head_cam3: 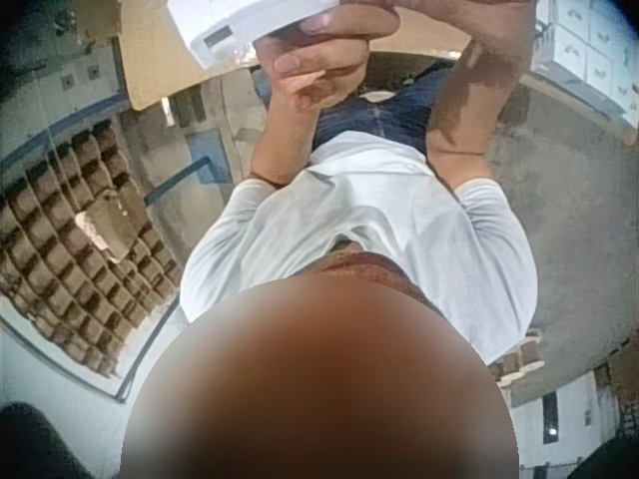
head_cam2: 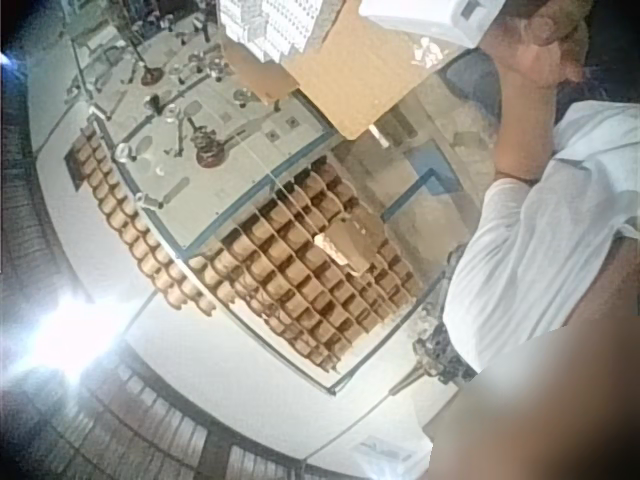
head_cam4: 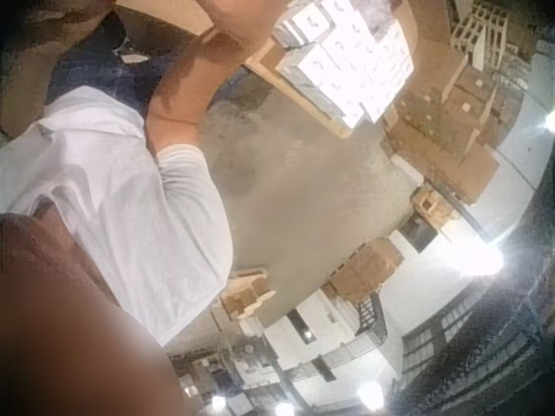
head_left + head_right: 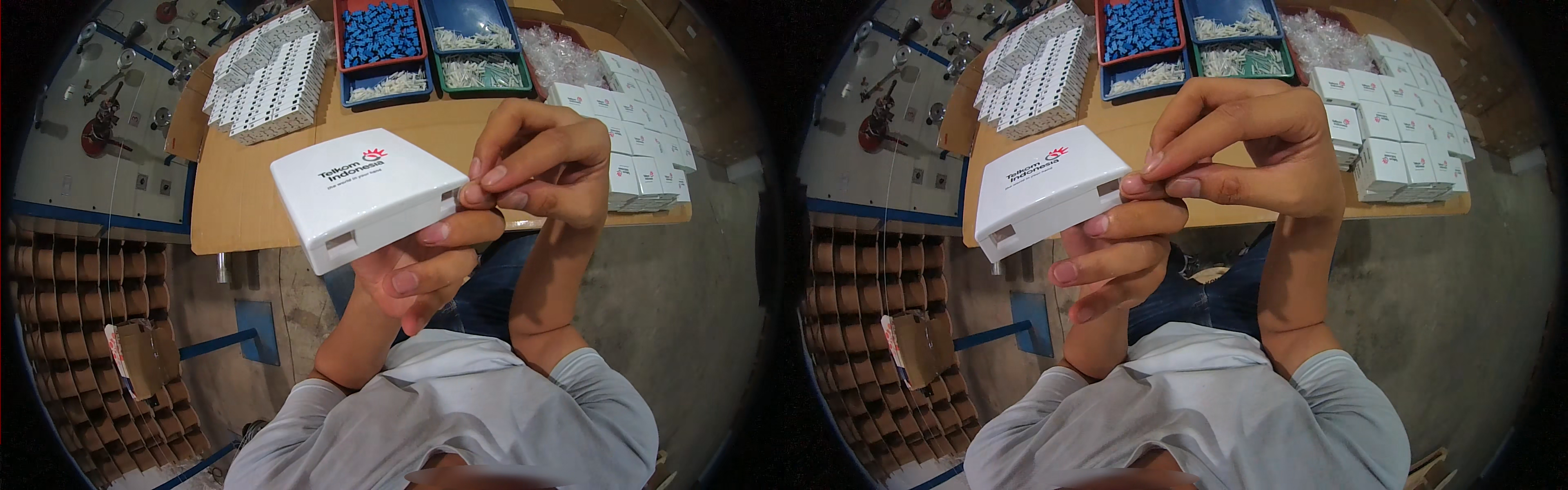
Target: Assembling components into a white plastic housing for a network device and inspecting the final unit.
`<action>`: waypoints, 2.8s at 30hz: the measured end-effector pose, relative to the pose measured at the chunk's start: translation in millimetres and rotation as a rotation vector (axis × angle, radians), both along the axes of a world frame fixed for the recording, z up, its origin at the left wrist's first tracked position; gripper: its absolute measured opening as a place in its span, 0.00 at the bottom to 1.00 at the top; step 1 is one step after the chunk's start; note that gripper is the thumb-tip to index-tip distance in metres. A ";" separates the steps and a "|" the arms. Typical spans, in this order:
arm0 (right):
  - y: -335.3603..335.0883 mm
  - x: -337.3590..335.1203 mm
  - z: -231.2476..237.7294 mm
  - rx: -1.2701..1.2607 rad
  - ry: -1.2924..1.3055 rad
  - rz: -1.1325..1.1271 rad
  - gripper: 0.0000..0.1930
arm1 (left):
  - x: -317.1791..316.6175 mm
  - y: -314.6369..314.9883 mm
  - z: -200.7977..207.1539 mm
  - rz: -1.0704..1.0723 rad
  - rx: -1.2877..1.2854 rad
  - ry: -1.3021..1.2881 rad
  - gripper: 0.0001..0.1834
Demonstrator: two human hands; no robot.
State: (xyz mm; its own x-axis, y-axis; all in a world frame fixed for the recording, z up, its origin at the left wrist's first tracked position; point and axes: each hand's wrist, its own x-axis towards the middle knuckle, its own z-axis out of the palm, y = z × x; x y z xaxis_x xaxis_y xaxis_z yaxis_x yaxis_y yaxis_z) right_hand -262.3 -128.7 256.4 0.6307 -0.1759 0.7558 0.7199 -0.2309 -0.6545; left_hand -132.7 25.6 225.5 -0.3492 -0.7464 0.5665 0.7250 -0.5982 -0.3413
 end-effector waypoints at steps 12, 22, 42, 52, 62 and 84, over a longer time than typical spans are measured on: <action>-3.8 0.8 -1.0 -0.034 -0.024 -0.023 0.11 | 3.6 -1.6 5.4 0.004 0.033 -0.089 0.22; 0.3 -2.6 1.8 -0.014 0.050 -0.016 0.15 | 4.4 -2.0 5.2 0.010 0.035 -0.086 0.23; -1.9 -0.3 1.3 -0.043 0.025 -0.060 0.10 | 6.3 -4.6 -0.2 -0.031 -0.013 -0.066 0.24; 1.0 -6.1 7.6 -0.039 0.111 -0.108 0.13 | 5.9 -4.7 1.0 -0.029 -0.005 -0.078 0.23; -3.7 0.4 -2.1 -0.052 -0.029 -0.054 0.12 | 3.3 -2.8 2.8 0.000 0.022 -0.079 0.21; 0.0 -5.1 2.6 -0.025 0.104 -0.132 0.15 | 4.4 -4.2 5.1 0.008 0.028 -0.116 0.23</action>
